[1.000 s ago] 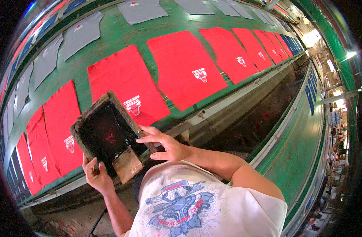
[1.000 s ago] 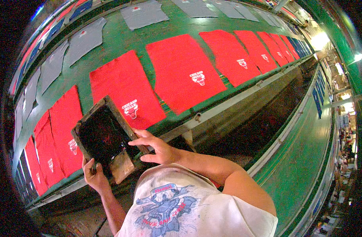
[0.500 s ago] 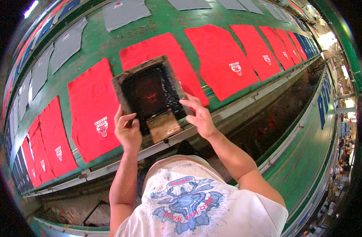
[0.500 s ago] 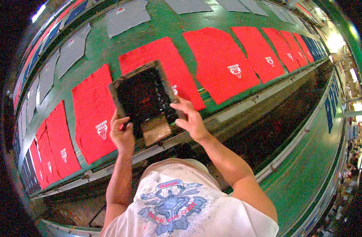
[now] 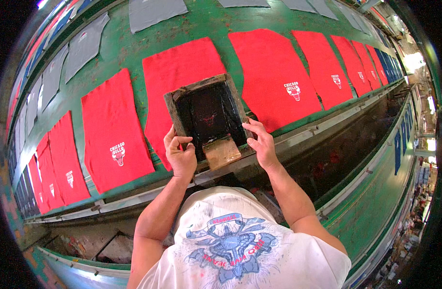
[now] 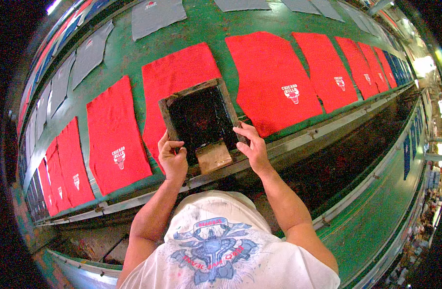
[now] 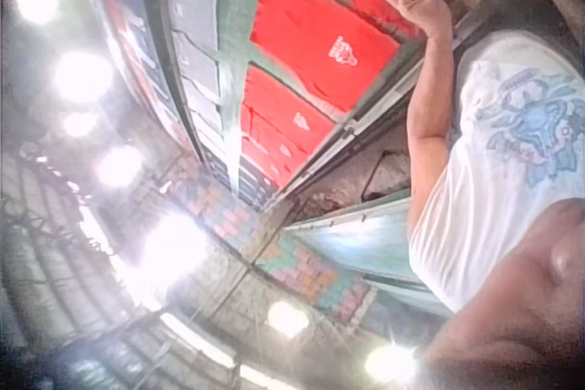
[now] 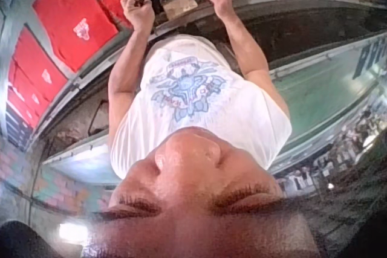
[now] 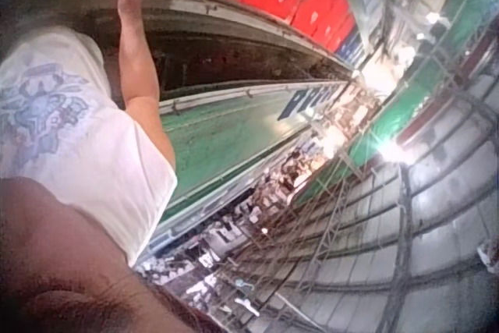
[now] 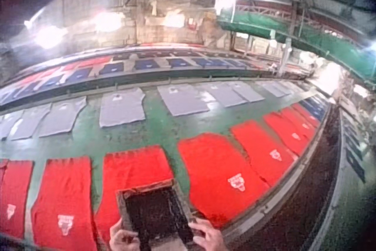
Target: The person uses a squeegee to press ink through a screen-printing frame onto a series of t-shirts laid out on a green workbench. The shirts include black, red, and blue variants, each receiving a white logo print in sequence.
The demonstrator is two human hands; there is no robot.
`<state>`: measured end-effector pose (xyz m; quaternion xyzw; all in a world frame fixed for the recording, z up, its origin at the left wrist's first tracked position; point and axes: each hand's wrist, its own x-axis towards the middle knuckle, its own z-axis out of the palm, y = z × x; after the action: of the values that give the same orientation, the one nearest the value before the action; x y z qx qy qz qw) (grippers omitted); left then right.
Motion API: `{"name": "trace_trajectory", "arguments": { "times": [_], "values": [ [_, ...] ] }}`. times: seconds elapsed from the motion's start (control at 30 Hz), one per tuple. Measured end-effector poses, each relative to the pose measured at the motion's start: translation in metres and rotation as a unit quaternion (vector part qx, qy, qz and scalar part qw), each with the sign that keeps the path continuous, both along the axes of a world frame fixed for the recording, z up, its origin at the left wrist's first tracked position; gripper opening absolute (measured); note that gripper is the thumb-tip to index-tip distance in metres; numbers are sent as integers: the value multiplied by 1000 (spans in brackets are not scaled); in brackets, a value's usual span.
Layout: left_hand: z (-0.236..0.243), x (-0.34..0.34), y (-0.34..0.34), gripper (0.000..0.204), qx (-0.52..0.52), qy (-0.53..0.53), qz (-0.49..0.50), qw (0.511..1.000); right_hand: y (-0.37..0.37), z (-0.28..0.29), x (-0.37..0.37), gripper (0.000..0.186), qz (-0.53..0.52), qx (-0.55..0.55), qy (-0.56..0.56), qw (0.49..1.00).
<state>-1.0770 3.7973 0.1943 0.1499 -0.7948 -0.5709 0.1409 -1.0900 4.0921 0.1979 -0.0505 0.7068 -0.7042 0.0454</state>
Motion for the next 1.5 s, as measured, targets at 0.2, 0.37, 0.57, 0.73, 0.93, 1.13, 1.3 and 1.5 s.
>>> {"name": "trace_trajectory", "arguments": {
  "times": [0.2,0.37,0.57,0.73,0.93,1.13,1.3,1.5],
  "values": [
    [-3,2,6,20,-1,-10,10,1000,4,-1,3,51,-5,3,-15,1000],
    [-3,3,6,21,17,-15,15,1000,4,-6,4,51,5,-11,-6,1000],
    [-5,2,5,21,15,-39,25,999,6,-9,1,52,15,-9,-11,1000],
    [-6,0,6,21,63,-69,42,995,6,-5,1,53,20,7,-22,1000],
    [-8,-4,3,21,68,-86,40,993,5,-5,0,56,26,16,-23,999],
    [-8,-6,-5,32,69,-118,23,990,4,-8,-1,53,23,20,-27,999],
    [-8,1,-8,49,114,-137,5,984,7,-14,-5,51,16,-16,-48,999],
    [-23,4,-13,52,184,-100,-13,978,12,-3,-9,52,-18,58,-52,997]
  ]
}}
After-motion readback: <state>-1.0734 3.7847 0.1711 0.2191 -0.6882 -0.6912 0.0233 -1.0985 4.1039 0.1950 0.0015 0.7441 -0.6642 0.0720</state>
